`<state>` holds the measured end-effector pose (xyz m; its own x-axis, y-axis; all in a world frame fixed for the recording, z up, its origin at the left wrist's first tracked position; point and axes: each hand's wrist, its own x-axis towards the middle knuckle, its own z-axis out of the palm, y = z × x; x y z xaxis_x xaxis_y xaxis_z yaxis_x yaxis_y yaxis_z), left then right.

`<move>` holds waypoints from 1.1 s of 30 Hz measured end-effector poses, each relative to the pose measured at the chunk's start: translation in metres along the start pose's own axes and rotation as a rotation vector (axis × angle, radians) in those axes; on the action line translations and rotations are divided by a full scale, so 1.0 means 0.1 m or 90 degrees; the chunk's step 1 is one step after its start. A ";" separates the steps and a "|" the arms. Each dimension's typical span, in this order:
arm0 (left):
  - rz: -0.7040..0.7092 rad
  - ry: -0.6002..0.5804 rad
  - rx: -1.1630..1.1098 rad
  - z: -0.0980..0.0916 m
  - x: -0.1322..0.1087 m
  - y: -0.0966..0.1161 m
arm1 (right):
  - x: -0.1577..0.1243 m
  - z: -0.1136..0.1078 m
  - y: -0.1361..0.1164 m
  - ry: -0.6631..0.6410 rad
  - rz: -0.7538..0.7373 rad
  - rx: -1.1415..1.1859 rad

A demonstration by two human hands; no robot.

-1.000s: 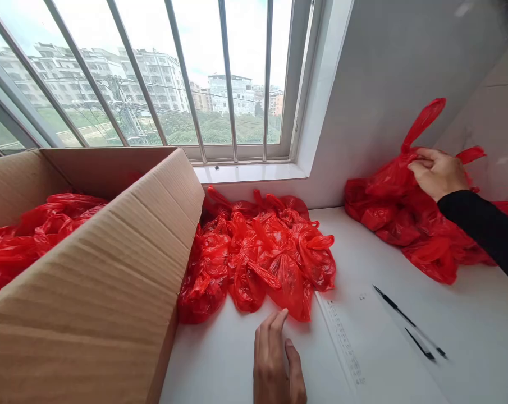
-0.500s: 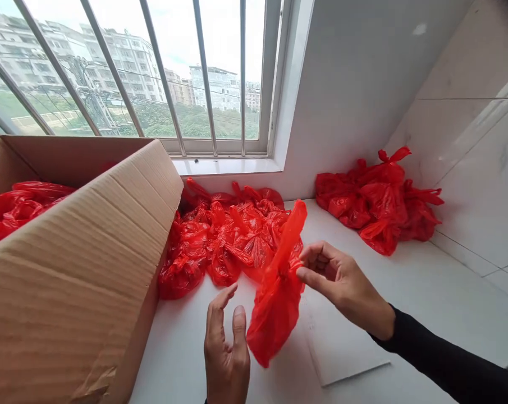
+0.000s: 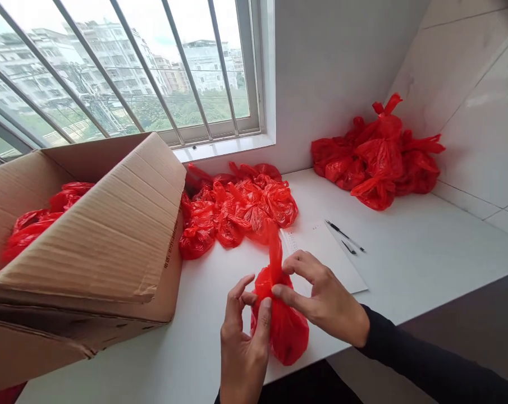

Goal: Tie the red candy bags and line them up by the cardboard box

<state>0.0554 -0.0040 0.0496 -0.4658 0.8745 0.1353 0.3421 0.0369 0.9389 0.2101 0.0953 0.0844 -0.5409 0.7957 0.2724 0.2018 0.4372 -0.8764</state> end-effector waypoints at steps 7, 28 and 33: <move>0.014 -0.086 0.080 0.03 -0.05 0.11 | -0.05 -0.23 0.05 -0.041 0.021 0.019; -0.063 0.007 0.031 -0.01 -0.21 0.21 | -0.06 -0.51 0.14 0.115 0.140 0.310; -0.079 -0.005 -0.020 0.06 -0.24 0.22 | -0.33 -0.06 0.15 0.096 0.040 0.096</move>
<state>0.0794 -0.0217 0.0654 -0.4965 0.8679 0.0149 0.2565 0.1303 0.9577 0.2360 0.0780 0.0647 -0.4005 0.8781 0.2619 0.1013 0.3265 -0.9398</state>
